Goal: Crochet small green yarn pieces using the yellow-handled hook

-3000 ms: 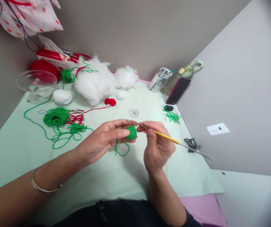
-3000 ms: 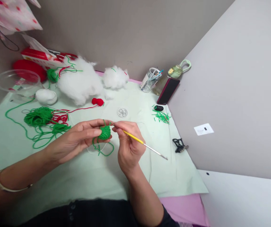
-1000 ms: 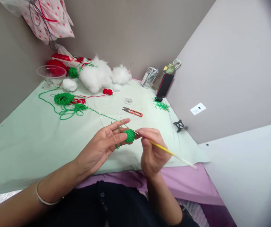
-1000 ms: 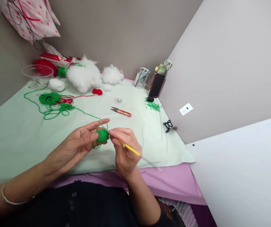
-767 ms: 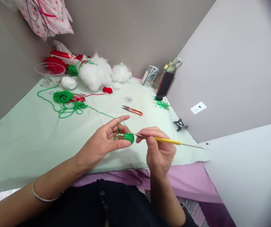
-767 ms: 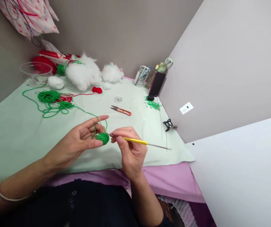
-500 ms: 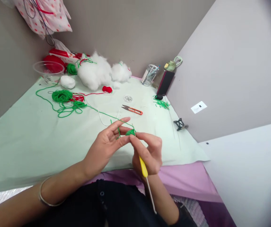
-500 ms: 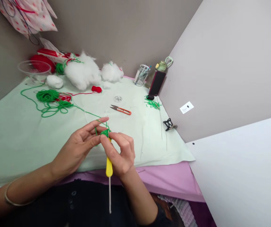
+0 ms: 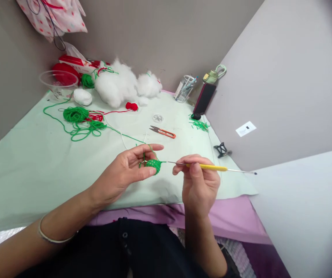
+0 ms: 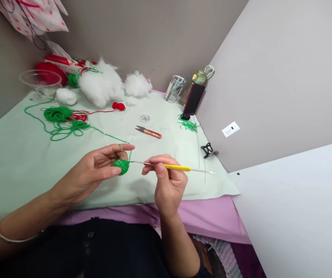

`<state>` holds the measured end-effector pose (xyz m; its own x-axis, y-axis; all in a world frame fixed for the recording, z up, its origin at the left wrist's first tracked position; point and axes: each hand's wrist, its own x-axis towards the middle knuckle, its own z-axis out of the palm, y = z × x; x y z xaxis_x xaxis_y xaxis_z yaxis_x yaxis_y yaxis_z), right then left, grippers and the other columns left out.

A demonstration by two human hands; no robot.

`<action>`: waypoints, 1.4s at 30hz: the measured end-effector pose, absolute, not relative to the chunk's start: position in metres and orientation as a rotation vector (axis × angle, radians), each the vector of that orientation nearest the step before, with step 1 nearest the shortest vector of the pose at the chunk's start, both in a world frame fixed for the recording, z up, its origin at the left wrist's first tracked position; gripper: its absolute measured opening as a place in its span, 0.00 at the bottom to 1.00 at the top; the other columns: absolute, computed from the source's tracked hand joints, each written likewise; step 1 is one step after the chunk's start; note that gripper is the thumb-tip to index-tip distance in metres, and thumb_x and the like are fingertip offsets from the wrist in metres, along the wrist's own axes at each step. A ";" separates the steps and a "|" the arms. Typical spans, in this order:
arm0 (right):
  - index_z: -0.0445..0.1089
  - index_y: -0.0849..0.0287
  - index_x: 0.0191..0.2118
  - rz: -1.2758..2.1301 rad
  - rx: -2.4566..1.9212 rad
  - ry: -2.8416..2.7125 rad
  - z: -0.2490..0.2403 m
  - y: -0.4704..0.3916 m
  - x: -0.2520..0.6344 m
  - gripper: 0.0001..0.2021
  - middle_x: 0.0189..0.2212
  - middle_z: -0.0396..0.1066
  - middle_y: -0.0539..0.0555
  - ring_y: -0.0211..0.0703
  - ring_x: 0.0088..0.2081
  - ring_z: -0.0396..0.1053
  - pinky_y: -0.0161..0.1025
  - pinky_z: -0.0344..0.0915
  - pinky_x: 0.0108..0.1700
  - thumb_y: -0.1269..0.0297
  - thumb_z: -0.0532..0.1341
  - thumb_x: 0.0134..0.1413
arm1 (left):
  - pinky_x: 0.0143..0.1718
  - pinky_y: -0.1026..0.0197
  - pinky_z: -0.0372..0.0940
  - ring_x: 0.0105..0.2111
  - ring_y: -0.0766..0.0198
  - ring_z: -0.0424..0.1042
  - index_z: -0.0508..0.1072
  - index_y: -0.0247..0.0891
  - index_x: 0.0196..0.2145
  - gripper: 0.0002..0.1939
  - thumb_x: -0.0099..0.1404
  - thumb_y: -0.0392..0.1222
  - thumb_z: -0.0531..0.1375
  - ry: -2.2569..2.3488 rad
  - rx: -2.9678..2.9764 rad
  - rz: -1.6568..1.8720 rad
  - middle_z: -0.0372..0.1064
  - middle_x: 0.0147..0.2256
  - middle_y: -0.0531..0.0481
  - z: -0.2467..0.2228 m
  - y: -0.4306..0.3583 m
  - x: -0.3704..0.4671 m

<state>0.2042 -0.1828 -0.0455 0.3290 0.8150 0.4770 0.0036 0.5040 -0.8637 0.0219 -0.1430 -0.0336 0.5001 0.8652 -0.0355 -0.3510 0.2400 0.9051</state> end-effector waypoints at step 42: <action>0.80 0.52 0.40 0.915 -0.752 -1.139 -0.053 -0.177 0.196 0.09 0.36 0.80 0.50 0.37 0.33 0.73 0.37 0.69 0.36 0.62 0.61 0.69 | 0.51 0.56 0.68 0.47 0.59 0.75 0.79 0.46 0.54 0.25 0.59 0.34 0.72 0.725 1.295 0.926 0.72 0.40 0.53 -0.029 -0.143 0.019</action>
